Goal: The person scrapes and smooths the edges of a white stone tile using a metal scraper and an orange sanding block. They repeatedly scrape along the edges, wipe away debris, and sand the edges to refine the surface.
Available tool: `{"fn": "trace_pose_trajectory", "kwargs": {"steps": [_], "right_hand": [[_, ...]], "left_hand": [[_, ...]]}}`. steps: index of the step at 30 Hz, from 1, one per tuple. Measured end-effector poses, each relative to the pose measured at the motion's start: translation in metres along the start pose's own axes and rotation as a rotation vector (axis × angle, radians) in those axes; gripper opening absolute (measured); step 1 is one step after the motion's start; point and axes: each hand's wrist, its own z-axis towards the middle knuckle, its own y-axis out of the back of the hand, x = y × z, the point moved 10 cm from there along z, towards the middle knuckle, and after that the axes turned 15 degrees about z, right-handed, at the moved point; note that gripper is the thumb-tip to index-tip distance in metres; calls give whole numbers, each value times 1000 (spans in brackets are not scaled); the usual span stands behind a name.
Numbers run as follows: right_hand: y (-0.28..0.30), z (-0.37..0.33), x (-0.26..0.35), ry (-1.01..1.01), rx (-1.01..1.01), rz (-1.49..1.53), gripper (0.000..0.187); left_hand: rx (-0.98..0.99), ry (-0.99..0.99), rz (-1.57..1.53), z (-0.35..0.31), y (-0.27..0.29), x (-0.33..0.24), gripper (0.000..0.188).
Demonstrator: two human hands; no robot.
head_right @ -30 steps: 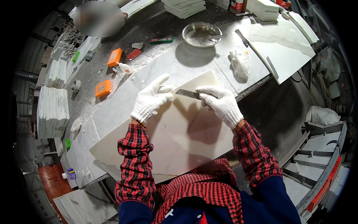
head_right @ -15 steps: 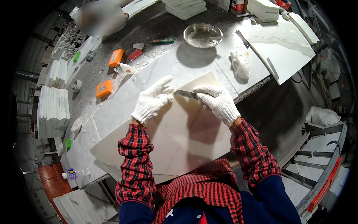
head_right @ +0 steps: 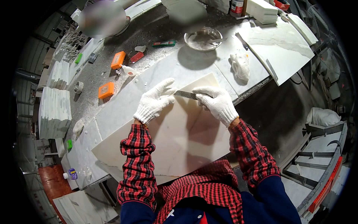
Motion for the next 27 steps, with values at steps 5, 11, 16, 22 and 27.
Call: {"fn": "trace_pose_trajectory", "kwargs": {"steps": [5,11,16,22,27], "right_hand": [[12,2,0,71,-16,-103,26],[18,4,-9,16,4,-44,27],[64,19,33,123,-199,-102,26],[45,84,130,673,-294,-841,26],[-9,143,130,670,-188,-1463,18]], "left_hand": [[6,25,-87,3,-3,-2,69],[18,-16,-325,-4,-4,28,64],[-7,-22,-64,6,-4,7,60],[-20,-24,-21,3,-7,15,62],[-75,-111,1,6,-4,8,63]]}}
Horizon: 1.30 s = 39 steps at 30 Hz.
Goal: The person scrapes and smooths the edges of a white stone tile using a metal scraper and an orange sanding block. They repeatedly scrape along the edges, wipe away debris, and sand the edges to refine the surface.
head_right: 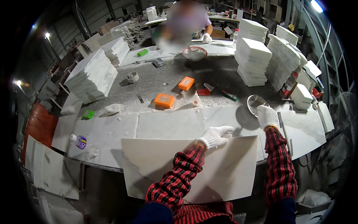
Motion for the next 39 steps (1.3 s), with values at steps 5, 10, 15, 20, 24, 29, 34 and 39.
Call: {"fn": "trace_pose_trajectory", "kwargs": {"steps": [5,10,15,20,24,29,34,39], "right_hand": [[-17,16,26,129,78,-254,25],[1,28,110,297,12,-391,33],[-73,48,180,321,309,50,44],[-162,78,193,126,629,604,55],[-196,79,219,60,640,839,48],[-218,77,194,-180,662,914,38],[-157,75,196,-141,738,1039,40],[-45,33,159,-211,690,1138,42]], "left_hand": [[-104,-18,224,-1,7,-16,56],[-174,-28,201,4,3,-2,48],[-267,-66,240,2,2,-8,33],[-295,-26,308,6,1,-15,24],[-253,-11,384,-3,-1,-7,34],[-260,-21,366,-4,-5,-10,31],[-446,-191,187,-5,6,-23,28],[-308,-168,233,0,7,-10,37]]}}
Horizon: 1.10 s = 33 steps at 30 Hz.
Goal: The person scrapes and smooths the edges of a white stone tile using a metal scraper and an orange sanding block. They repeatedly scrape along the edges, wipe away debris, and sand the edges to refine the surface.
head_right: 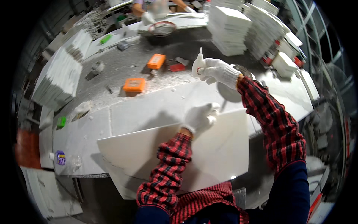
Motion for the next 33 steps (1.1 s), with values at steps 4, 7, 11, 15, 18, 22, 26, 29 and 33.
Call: {"fn": "trace_pose_trajectory", "kwargs": {"steps": [4,7,11,15,18,22,26,29,33], "right_hand": [[36,-95,-14,-32,-97,-153,38],[67,-177,-66,-137,-160,-52,40],[47,-207,-121,-148,-168,27,45],[40,-202,-133,-39,-179,-13,48],[32,-190,-124,1,-125,-85,46],[36,-181,-117,55,-116,-164,45],[40,-172,-116,54,-115,-144,43],[40,-169,-110,31,-125,-103,41],[42,-162,-107,81,-106,-110,42]], "left_hand": [[120,124,-411,-4,-22,42,47],[337,234,-234,1,-8,-4,57],[367,290,-223,-7,3,0,62],[418,321,-176,-9,7,-4,65],[347,257,-181,-9,4,9,67],[360,245,-172,-7,4,7,68],[313,171,-73,-3,5,6,66],[327,179,-100,-3,2,11,66],[379,202,-161,-4,-4,12,68]]}}
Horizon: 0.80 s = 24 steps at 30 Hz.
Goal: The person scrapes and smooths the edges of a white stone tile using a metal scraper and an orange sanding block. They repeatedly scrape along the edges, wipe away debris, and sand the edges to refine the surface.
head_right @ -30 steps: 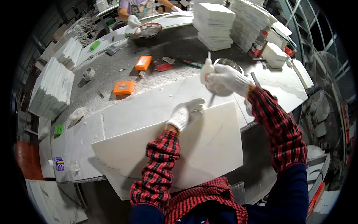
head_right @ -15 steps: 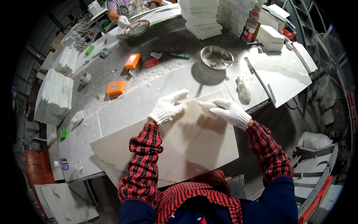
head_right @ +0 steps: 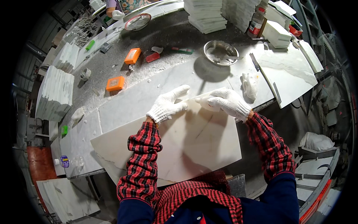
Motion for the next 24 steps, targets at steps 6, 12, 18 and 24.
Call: {"fn": "trace_pose_trajectory", "kwargs": {"steps": [6,12,18,24], "right_hand": [[1,4,-5,-4,-34,2,38],[2,6,-2,31,-32,-78,36],[1,9,-7,-16,-20,-67,35],[2,10,-12,-58,-47,-18,39]], "left_hand": [[17,53,45,-4,4,-4,71],[10,43,81,-2,4,-3,71],[-8,31,139,-2,5,-4,70],[-3,44,88,-5,5,-6,68]]}}
